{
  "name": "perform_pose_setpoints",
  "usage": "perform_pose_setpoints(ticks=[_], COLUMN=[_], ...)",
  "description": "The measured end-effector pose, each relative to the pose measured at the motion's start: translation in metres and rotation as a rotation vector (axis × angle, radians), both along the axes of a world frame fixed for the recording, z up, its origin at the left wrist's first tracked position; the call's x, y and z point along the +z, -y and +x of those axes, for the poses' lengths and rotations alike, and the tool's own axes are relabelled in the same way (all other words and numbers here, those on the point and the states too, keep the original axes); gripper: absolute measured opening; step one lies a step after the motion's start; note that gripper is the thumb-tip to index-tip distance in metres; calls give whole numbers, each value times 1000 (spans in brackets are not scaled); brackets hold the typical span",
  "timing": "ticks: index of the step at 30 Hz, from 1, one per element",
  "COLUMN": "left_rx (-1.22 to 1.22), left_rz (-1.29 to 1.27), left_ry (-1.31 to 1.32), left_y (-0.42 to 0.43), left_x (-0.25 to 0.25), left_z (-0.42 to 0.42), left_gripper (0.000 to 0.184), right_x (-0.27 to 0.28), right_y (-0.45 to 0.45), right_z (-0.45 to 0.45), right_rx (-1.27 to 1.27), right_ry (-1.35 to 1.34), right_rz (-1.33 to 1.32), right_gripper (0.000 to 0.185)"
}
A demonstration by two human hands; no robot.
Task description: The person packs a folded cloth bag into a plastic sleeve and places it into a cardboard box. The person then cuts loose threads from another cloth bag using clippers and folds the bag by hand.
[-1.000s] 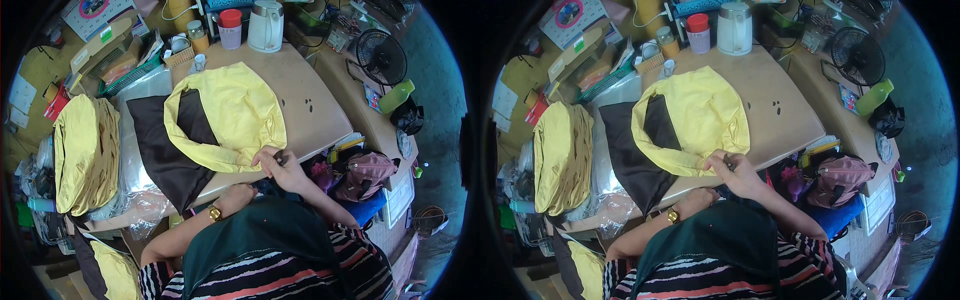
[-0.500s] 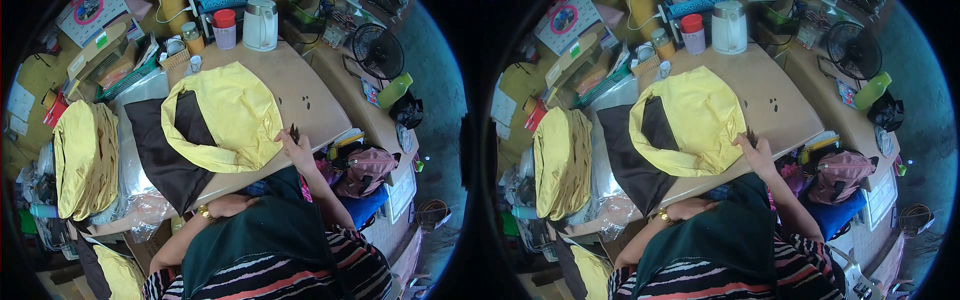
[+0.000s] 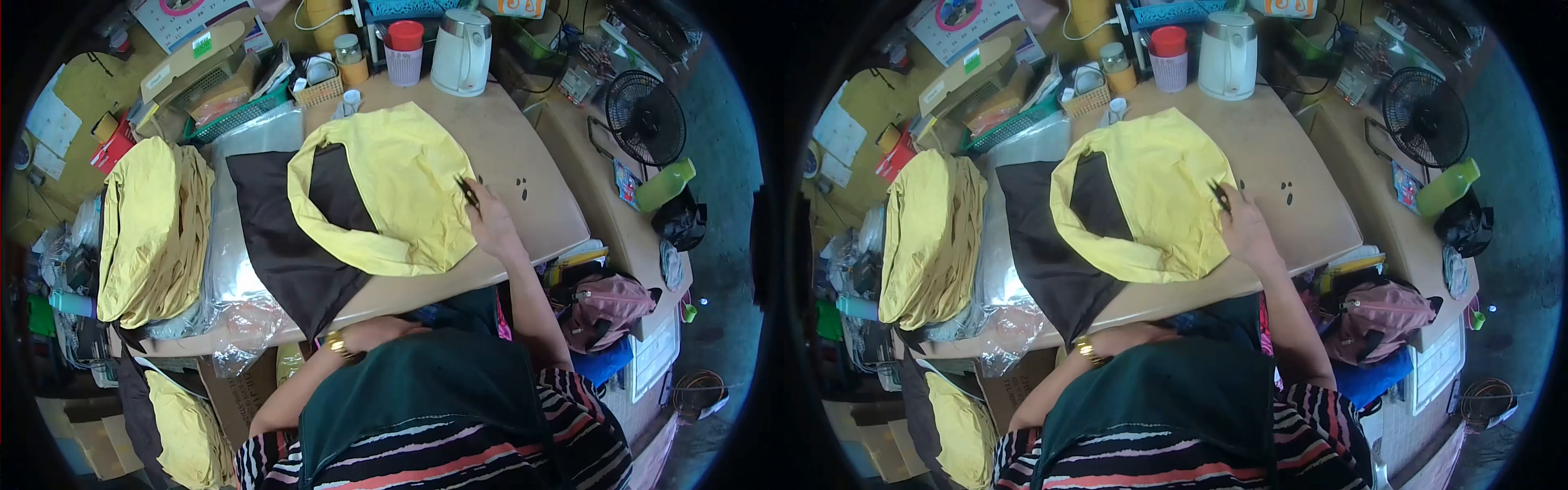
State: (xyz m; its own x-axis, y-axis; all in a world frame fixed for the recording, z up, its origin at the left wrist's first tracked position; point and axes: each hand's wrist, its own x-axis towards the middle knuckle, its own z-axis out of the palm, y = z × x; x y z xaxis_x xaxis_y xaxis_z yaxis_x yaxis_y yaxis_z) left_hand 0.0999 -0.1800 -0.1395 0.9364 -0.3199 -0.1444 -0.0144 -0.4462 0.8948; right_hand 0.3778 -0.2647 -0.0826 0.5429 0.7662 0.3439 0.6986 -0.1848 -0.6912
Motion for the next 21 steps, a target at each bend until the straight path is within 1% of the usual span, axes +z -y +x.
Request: perform_pose_setpoints(ticks=[1, 2, 3, 4, 5, 6, 7, 8, 9, 10, 11, 12, 13, 14, 15, 16, 17, 18, 19, 20, 21], left_rx=[72, 72, 161, 247, 241, 549, 851, 1075, 1145, 1211, 1284, 1358, 1422, 1501, 1534, 1571, 1575, 1579, 1548, 1527, 1552], left_rz=[-27, -34, -89, -141, -141, -194, -246, -68, 101, 275, 283, 288, 311, 206, 246, 284, 316, 348, 360, 429, 441], left_ry=[213, 207, 105, 4, 6, 0, -11, 166, 226, 288, 326, 366, 401, 358, 332, 299, 279, 260, 342, 298, 278], left_y=[-2, -3, -5, -10, -12, -9, -3, 4, 5, 5, 8, 12, 10, 14, 14, 16, 17, 16, 15, 16, 16], left_x=[10, 42, 89, 114, 112, 108, 103, 86, 67, 50, 38, 24, -1, 0, 5, 6, 0, -5, -1, 7, 5], left_z=[-13, -21, -26, -27, -30, -37, -42, -40, -41, -43, -41, -39, -45, -41, -36, -33, -35, -38, -34, -33, -30], left_gripper=[51, 51, 45, 39, 39, 34, 29, 19, 16, 13, 12, 11, 11, 10, 10, 11, 11, 12, 13, 13, 13], right_x=[4, 0, -7, -11, -7, -7, -9, -12, -15, -20, -26, -35, -42, -47, -58, -59, -80, -84, -89, -92, -110], right_y=[-1, -1, -4, -5, -3, -2, 2, 7, 12, 16, 22, 30, 40, 48, 60, 68, 82, 82, 85, 88, 95], right_z=[6, 17, 33, 44, 51, 61, 70, 83, 104, 134, 165, 202, 241, 273, 310, 334, 378, 394, 404, 416, 441], right_rx=[-51, -52, -148, -247, -213, -220, -196, -171, -181, -259, -338, -436, -535, -699, -774, -854, -878, -874, -934, -995, -1000], right_ry=[3, -3, 28, 60, 0, 2, 128, 257, 260, 311, 358, 420, 486, 458, 476, 437, 415, 419, 455, 490, 558], right_rz=[-60, -67, -117, -165, -260, -257, -197, -139, -139, -65, 8, 17, 31, -30, -69, -171, -232, -226, -291, -360, -324], right_gripper=[42, 42, 43, 44, 44, 44, 41, 38, 38, 35, 33, 32, 30, 30, 32, 36, 41, 41, 42, 44, 43])
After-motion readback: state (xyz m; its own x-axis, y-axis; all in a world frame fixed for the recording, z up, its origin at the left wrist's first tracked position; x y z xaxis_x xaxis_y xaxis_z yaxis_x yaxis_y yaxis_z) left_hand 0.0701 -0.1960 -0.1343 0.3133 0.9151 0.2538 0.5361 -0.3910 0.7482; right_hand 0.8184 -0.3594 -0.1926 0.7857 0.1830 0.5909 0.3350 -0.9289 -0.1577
